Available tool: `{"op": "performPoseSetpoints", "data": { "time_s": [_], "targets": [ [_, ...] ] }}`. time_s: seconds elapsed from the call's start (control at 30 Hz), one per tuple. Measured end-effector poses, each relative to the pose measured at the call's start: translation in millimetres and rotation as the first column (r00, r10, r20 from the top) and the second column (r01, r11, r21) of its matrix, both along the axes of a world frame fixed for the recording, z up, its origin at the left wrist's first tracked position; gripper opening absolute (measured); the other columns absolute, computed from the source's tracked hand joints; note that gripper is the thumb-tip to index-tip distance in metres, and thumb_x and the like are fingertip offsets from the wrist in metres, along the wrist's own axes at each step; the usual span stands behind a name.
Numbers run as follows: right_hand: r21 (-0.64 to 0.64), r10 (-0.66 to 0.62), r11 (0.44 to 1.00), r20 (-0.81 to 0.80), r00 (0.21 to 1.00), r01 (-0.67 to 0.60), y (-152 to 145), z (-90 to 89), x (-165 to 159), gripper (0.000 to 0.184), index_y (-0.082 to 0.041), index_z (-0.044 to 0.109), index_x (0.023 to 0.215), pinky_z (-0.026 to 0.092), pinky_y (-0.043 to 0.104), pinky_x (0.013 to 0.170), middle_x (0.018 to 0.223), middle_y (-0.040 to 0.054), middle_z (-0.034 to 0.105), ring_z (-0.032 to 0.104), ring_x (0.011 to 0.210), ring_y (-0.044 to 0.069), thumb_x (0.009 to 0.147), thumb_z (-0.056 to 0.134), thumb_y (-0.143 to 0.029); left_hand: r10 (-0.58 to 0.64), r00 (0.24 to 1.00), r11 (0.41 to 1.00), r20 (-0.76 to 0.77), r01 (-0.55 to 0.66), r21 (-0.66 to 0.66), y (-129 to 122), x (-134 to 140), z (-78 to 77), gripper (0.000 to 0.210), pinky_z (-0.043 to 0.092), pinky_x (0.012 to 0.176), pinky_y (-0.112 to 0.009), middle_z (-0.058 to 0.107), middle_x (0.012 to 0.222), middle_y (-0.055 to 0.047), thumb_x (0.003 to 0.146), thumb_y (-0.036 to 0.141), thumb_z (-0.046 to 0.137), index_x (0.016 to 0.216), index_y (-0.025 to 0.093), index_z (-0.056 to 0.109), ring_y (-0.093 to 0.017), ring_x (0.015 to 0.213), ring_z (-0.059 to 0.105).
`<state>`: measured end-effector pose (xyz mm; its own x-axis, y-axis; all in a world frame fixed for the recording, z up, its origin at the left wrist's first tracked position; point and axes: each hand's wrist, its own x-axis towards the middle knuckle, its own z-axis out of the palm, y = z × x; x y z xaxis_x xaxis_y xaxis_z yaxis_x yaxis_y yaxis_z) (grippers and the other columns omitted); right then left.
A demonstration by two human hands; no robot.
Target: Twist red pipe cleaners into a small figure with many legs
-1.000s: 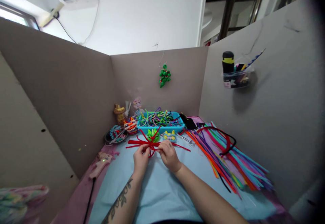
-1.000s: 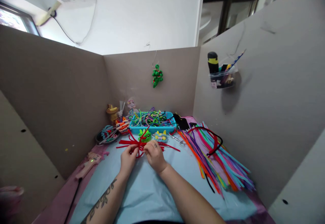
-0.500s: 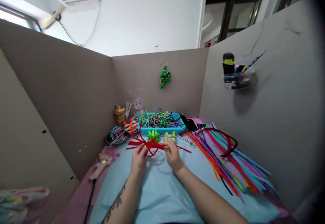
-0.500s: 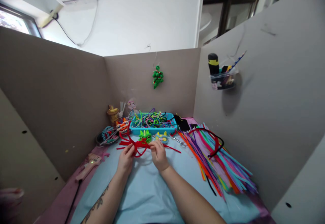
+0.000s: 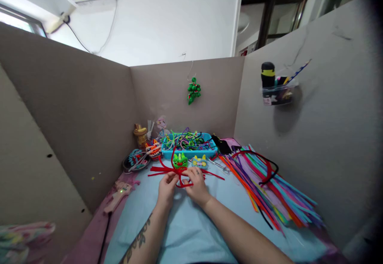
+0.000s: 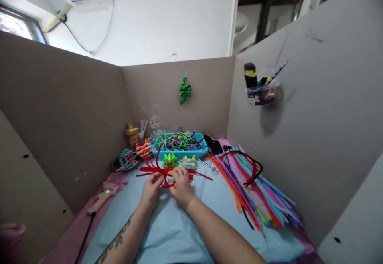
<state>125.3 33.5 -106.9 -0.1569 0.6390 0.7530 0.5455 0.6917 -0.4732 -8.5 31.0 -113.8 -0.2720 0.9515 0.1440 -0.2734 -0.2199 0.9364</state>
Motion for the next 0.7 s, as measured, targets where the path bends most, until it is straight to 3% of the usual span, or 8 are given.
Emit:
{"op": "performPoseSetpoints", "data": {
  "time_s": [0.27,0.53,0.7],
  "targets": [
    [-0.010,-0.081,0.997,-0.008,0.997,0.081,0,-2.1,-2,0.011,-0.019,0.058,0.085,0.039,0.037,0.082,0.090,0.0058,0.055,0.046,0.090,0.022,0.074,0.057,-0.020,-0.036,0.998,0.999,-0.044,0.037,0.025,0,1,-0.6,0.027,0.044,0.065,-0.025,0.067,0.070,-0.004,0.053,0.028,0.075,0.073,0.013,0.063,-0.015,0.066,0.060],
    [0.013,-0.175,0.985,0.049,0.983,0.174,0,-5.6,-5,0.011,-0.019,0.058,0.082,0.036,0.037,0.080,0.088,0.0070,0.056,0.046,0.088,0.022,0.082,0.049,-0.025,-0.032,0.994,0.998,-0.102,0.038,0.053,-2,6,-0.8,0.026,0.045,0.066,-0.026,0.066,0.071,-0.004,0.058,0.030,0.073,0.075,0.014,0.062,-0.015,0.067,0.060],
    [-0.036,-0.151,0.988,-0.037,0.988,0.149,4,-11.3,-8,0.011,-0.018,0.055,0.078,0.037,0.036,0.078,0.083,0.0061,0.054,0.046,0.085,0.021,0.082,0.046,-0.022,-0.041,0.992,0.997,-0.122,0.048,0.054,-4,7,2.5,0.024,0.044,0.067,-0.026,0.066,0.072,-0.003,0.059,0.030,0.072,0.074,0.015,0.062,-0.015,0.068,0.060]
  ]
}}
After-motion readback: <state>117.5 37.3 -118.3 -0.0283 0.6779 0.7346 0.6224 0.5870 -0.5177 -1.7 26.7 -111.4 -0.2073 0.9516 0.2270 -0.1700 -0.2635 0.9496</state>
